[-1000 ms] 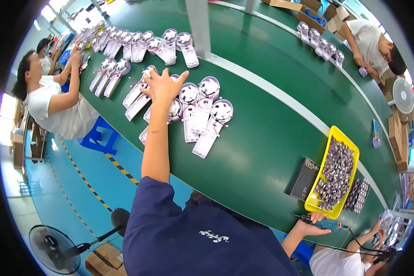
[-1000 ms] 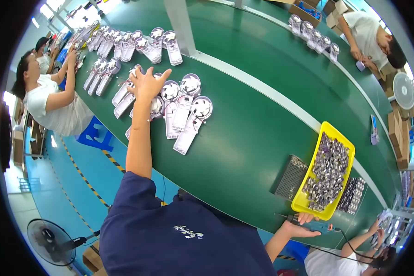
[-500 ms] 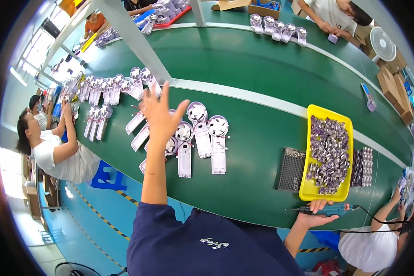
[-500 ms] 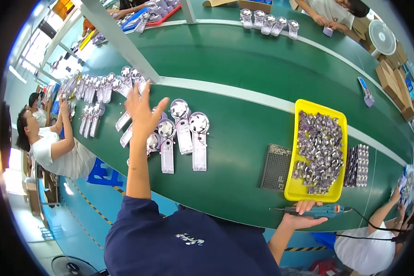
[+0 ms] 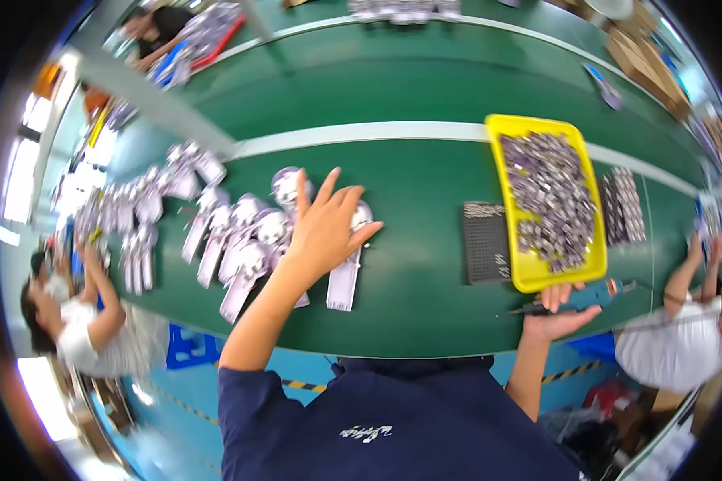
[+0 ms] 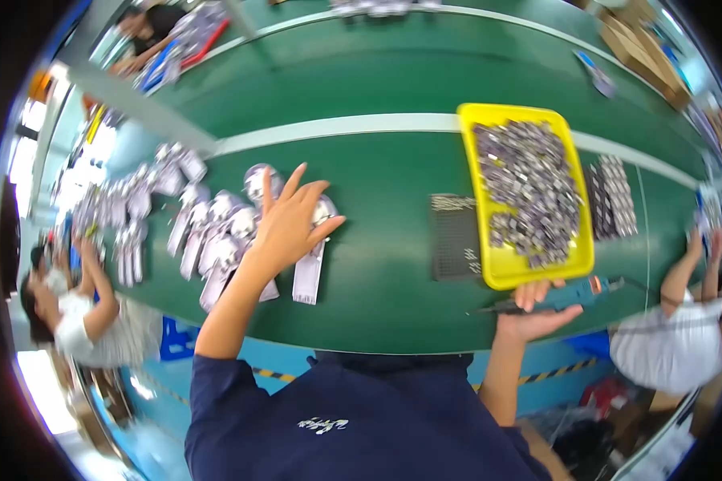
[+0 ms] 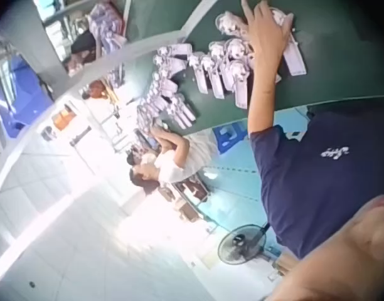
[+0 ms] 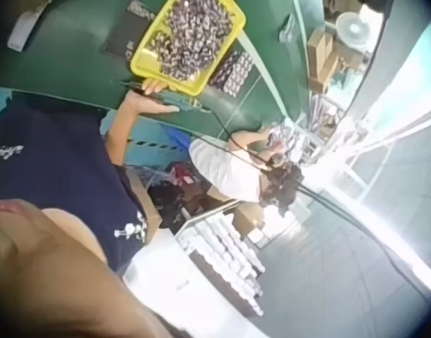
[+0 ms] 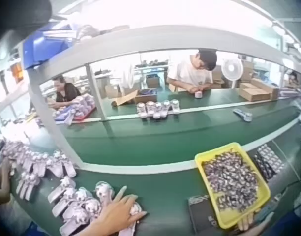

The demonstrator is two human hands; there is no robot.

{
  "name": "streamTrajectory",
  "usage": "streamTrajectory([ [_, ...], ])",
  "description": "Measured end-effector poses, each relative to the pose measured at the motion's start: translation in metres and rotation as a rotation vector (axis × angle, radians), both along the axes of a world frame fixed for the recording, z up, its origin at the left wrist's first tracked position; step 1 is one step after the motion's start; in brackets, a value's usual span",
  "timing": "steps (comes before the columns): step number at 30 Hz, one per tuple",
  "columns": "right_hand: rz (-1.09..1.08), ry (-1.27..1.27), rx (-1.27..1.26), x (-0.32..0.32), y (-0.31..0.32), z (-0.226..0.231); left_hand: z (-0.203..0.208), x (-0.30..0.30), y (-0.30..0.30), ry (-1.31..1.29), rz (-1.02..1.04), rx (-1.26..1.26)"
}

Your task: The person assembles internal components of handheld fans by securing circuit boards, fan blade components, and plastic parts into the handheld fan housing with screws, using an electric screwdriver.

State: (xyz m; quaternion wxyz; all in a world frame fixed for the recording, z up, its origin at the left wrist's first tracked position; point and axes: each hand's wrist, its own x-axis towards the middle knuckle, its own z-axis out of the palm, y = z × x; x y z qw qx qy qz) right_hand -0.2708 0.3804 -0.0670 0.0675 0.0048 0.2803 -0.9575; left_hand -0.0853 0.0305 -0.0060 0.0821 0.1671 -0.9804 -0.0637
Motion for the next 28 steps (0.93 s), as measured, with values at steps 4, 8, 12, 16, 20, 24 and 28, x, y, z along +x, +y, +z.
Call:
streamTrajectory([
  [4, 0.006, -0.016, -0.022, 0.0, -0.008, -0.002, -0.01, -0.012, 0.034, 0.08, 0.057, 0.0],
  [8, -0.053, -0.047, 0.054, 0.006, -0.009, 0.012, -0.002, -0.033, 0.052, 0.082, 0.046, 0.118],
  [12, 0.034, 0.148, -0.095, 0.002, -0.013, 0.029, 0.012, -0.008, 0.036, 0.282, -0.213, 0.472],
  [16, 0.066, 0.239, -0.103, 0.005, -0.041, 0.054, 0.01, 0.013, 0.047, 0.116, -0.215, 0.521],
  [20, 0.163, 0.332, -0.177, 0.002, -0.06, 0.065, 0.001, -0.004, 0.062, 0.199, -0.303, 0.442],
  [24, 0.279, 0.419, -0.174, -0.005, -0.063, 0.078, -0.016, -0.001, 0.061, 0.456, -0.241, 0.356],
  [28, 0.266, 0.385, 0.105, -0.035, -0.052, 0.107, -0.042, 0.017, 0.054, 0.491, -0.057, 0.414],
])
